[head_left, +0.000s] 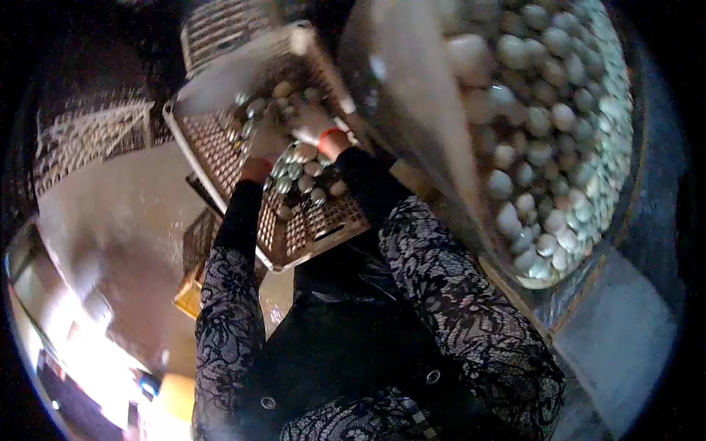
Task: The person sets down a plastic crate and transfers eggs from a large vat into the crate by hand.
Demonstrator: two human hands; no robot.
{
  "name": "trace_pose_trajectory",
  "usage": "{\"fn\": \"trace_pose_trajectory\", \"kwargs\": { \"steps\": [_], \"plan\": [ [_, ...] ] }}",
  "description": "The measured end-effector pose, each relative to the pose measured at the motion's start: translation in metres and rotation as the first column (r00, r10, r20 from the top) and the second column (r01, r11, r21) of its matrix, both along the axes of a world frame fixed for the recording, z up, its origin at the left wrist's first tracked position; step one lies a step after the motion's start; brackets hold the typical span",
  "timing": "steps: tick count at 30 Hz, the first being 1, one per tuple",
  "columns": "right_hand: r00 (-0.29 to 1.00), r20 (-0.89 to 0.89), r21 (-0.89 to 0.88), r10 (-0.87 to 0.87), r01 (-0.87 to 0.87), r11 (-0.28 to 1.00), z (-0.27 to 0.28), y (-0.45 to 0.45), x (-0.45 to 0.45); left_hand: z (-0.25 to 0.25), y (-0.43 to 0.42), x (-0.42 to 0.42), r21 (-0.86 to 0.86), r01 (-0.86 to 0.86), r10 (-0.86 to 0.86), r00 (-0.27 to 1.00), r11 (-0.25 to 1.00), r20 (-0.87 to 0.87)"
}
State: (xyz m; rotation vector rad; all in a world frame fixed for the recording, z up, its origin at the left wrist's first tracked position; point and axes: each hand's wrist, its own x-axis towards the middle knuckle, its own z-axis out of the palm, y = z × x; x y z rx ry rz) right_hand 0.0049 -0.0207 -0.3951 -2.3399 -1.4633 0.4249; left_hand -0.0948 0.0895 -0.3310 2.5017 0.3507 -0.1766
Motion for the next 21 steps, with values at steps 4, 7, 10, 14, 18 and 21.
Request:
{"fn": "trace_pose_trajectory", "kwargs": {
  "steps": [4, 7, 10, 14, 18, 21],
  "plan": [
    [0.851, -0.414, -0.266, -0.323, 0.226, 0.937, 0.153, -0.028, -0.023, 0.074, -0.012, 0.008, 0.076, -0.083, 0.11, 0.87, 0.994, -0.48],
    [0.876, -0.449, 0.375, -0.174, 0.361, 0.854, 0.322, -0.082, -0.035, 0.138, -0.026, 0.007, -0.048, -0.272, 0.276, 0.942, 0.961, 0.192],
    [0.932, -0.276, 0.508, -0.237, 0.35, 0.787, 0.452, -0.177, -0.03, 0.284, -0.078, 0.033, -0.183, -0.103, 0.193, 0.79, 0.978, 0.582],
    [0.791, 0.108, 0.092, -0.603, 0.596, 0.798, 0.495, -0.281, -0.013, 0.388, -0.152, 0.071, -0.288, 0.374, -0.197, 0.845, 0.882, 0.497],
    [0.733, 0.146, -0.24, -0.664, 0.678, 0.695, 0.452, -0.312, 0.011, 0.342, -0.198, 0.127, 0.024, 0.618, -0.517, 0.635, 0.786, 0.574],
    [0.718, 0.136, -0.433, -0.683, 0.663, 0.611, 0.448, -0.291, 0.026, 0.313, -0.217, 0.151, -0.114, 0.616, -0.609, 0.788, 0.779, 0.095]
  ]
}}
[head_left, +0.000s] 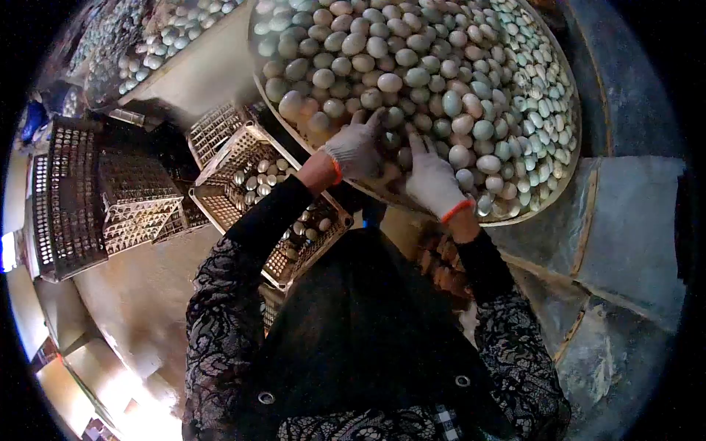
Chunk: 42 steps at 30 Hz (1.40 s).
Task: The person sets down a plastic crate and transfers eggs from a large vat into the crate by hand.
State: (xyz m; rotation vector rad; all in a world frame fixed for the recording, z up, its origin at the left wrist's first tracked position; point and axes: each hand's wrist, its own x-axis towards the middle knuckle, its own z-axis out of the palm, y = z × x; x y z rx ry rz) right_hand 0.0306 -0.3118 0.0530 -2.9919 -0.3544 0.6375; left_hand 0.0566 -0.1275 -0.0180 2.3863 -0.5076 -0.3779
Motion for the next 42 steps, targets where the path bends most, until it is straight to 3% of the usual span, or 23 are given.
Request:
{"fn": "trace_pose_trajectory", "kwargs": {
  "steps": [4, 6, 7, 9, 10, 12, 13, 14, 15, 17, 20, 23, 25, 26, 29, 30, 32, 34, 35, 36, 38, 42],
  "plan": [
    [0.976, -0.187, 0.164, -0.115, 0.146, 0.976, -0.029, -0.001, 0.019, -0.016, -0.007, 0.009, -0.168, -0.021, 0.038, 0.995, 0.985, 0.096],
    [0.964, -0.242, 0.355, -0.112, 0.196, 0.914, -0.046, -0.009, 0.026, -0.04, -0.006, 0.021, -0.212, -0.031, 0.056, 0.992, 0.977, 0.115],
    [0.963, -0.244, 0.355, -0.112, 0.196, 0.914, -0.047, -0.013, 0.03, -0.065, -0.006, 0.031, -0.259, -0.074, 0.098, 0.992, 0.963, 0.079],
    [0.938, -0.342, 0.592, -0.053, 0.259, 0.763, -0.048, -0.021, 0.033, -0.073, -0.006, 0.037, -0.305, -0.118, 0.135, 0.99, 0.945, 0.036],
    [0.936, -0.347, 0.589, -0.052, 0.261, 0.765, -0.042, -0.021, 0.032, -0.057, -0.002, 0.037, -0.351, -0.125, 0.072, 0.984, 0.928, -0.162],
    [0.873, -0.487, 0.707, -0.027, 0.412, 0.574, -0.027, -0.021, 0.032, -0.025, -0.001, 0.035, -0.394, -0.145, -0.003, 0.936, 0.908, -0.352],
    [0.847, -0.531, 0.73, -0.011, 0.464, 0.502, -0.02, -0.02, 0.031, -0.006, -0.004, 0.027, -0.332, -0.134, 0.055, 0.97, 0.934, -0.236],
    [0.808, -0.587, 0.781, 0.039, 0.553, 0.292, -0.014, -0.016, 0.027, 0.004, -0.007, 0.022, -0.267, -0.129, 0.103, 0.989, 0.955, -0.11],
    [0.77, -0.63, 0.777, 0.103, 0.626, 0.069, -0.01, -0.012, 0.022, -0.005, -0.006, 0.024, -0.265, -0.129, 0.102, 0.988, 0.955, -0.114],
    [0.736, -0.654, 0.72, 0.176, 0.677, -0.154, -0.005, -0.012, 0.02, -0.02, -0.004, 0.029, -0.424, -0.129, 0.072, 0.987, 0.896, -0.147],
    [0.77, -0.633, 0.77, 0.085, 0.637, -0.038, -0.007, -0.015, 0.022, 0.008, -0.007, 0.023, -0.559, -0.13, 0.011, 0.977, 0.819, -0.212],
    [0.817, -0.576, 0.817, 0.03, 0.574, 0.053, -0.038, -0.02, 0.035, -0.007, -0.006, 0.025, -0.655, -0.127, 0.01, 0.984, 0.745, -0.18],
    [0.918, -0.391, 0.917, 0.064, 0.383, 0.112, -0.072, -0.03, 0.04, 0.001, -0.002, 0.022, -0.678, -0.169, -0.007, 0.969, 0.715, -0.248],
    [0.915, -0.398, 0.914, 0.064, 0.389, 0.112, -0.094, -0.037, 0.043, 0.005, -0.001, 0.021, -0.702, -0.206, -0.033, 0.95, 0.681, -0.311],
    [0.967, -0.087, 0.995, 0.239, 0.072, 0.07, -0.116, -0.048, 0.047, 0.008, 0.002, 0.022, -0.684, -0.179, -0.046, 0.954, 0.707, -0.297],
    [0.977, -0.077, 0.966, 0.198, 0.025, 0.256, -0.093, -0.046, 0.044, 0.013, 0.002, 0.02, -0.683, -0.183, -0.042, 0.953, 0.707, -0.299],
    [0.985, -0.058, 0.9, 0.164, -0.02, 0.435, -0.073, -0.042, 0.043, 0.023, 0.001, 0.018, -0.654, -0.179, -0.103, 0.924, 0.735, -0.369],
    [0.827, -0.54, 0.842, 0.155, 0.526, 0.119, -0.072, -0.042, 0.041, 0.013, 0.001, 0.021, -0.66, -0.15, -0.077, 0.95, 0.736, -0.302],
    [0.824, -0.545, 0.838, 0.154, 0.532, 0.122, -0.074, -0.044, 0.041, 0.008, 0.0, 0.021, -0.665, -0.117, -0.054, 0.972, 0.738, -0.231],
    [0.898, -0.408, 0.898, 0.162, 0.363, 0.25, -0.078, -0.046, 0.043, 0.014, -0.002, 0.017, -0.666, -0.119, -0.053, 0.971, 0.736, -0.232],
    [0.947, -0.254, 0.915, 0.198, 0.169, 0.367, -0.075, -0.039, 0.049, 0.036, -0.002, 0.011, -0.716, -0.203, -0.075, 0.939, 0.668, -0.336],
    [0.962, -0.21, 0.926, 0.172, 0.14, 0.35, -0.057, -0.036, 0.049, 0.022, -0.002, 0.022, -0.76, -0.133, -0.08, 0.968, 0.637, -0.237]
  ]
}}
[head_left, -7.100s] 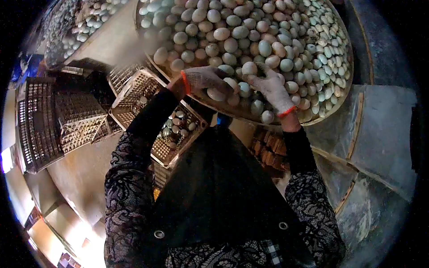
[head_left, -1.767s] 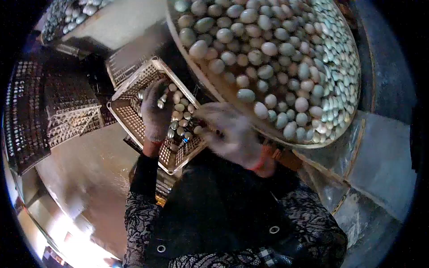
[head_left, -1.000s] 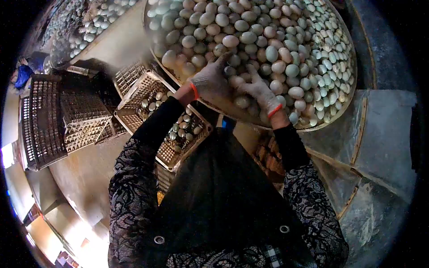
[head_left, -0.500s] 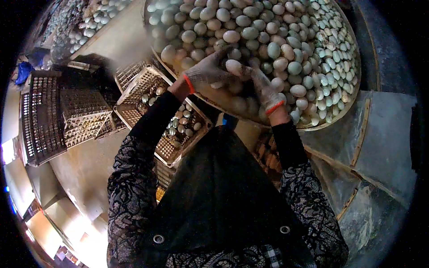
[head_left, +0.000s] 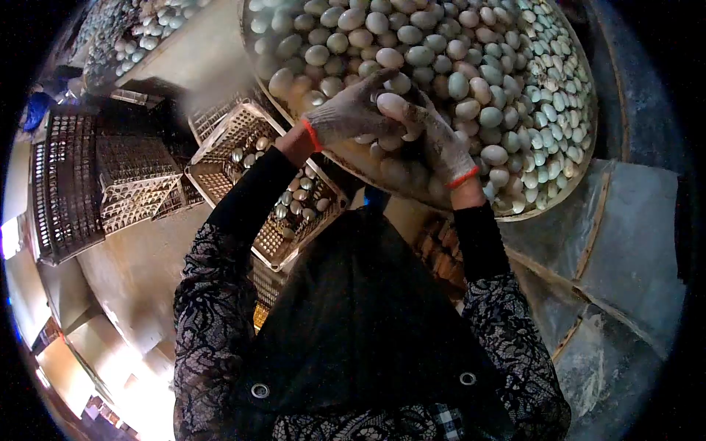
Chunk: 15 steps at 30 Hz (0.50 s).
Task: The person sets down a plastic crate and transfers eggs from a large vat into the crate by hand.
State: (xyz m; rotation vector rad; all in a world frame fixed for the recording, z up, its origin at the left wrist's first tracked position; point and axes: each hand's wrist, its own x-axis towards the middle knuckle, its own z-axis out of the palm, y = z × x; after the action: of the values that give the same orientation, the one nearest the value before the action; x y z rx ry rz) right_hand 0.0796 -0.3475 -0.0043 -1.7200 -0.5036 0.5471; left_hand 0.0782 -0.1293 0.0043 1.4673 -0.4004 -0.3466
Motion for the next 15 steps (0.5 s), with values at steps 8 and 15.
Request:
{"fn": "trace_pose_trajectory", "kwargs": {
  "steps": [8, 15],
  "plan": [
    [0.999, 0.003, 0.028, -0.047, 0.047, 0.998, 0.011, 0.004, -0.001, 0.008, 0.003, -0.004, 0.189, -0.067, 0.054, 0.996, 0.98, 0.073],
    [0.998, 0.021, 0.032, -0.06, 0.059, 0.998, 0.018, 0.005, 0.001, 0.016, 0.004, 0.002, 0.28, -0.128, 0.084, 0.983, 0.951, 0.164]
  ]
}}
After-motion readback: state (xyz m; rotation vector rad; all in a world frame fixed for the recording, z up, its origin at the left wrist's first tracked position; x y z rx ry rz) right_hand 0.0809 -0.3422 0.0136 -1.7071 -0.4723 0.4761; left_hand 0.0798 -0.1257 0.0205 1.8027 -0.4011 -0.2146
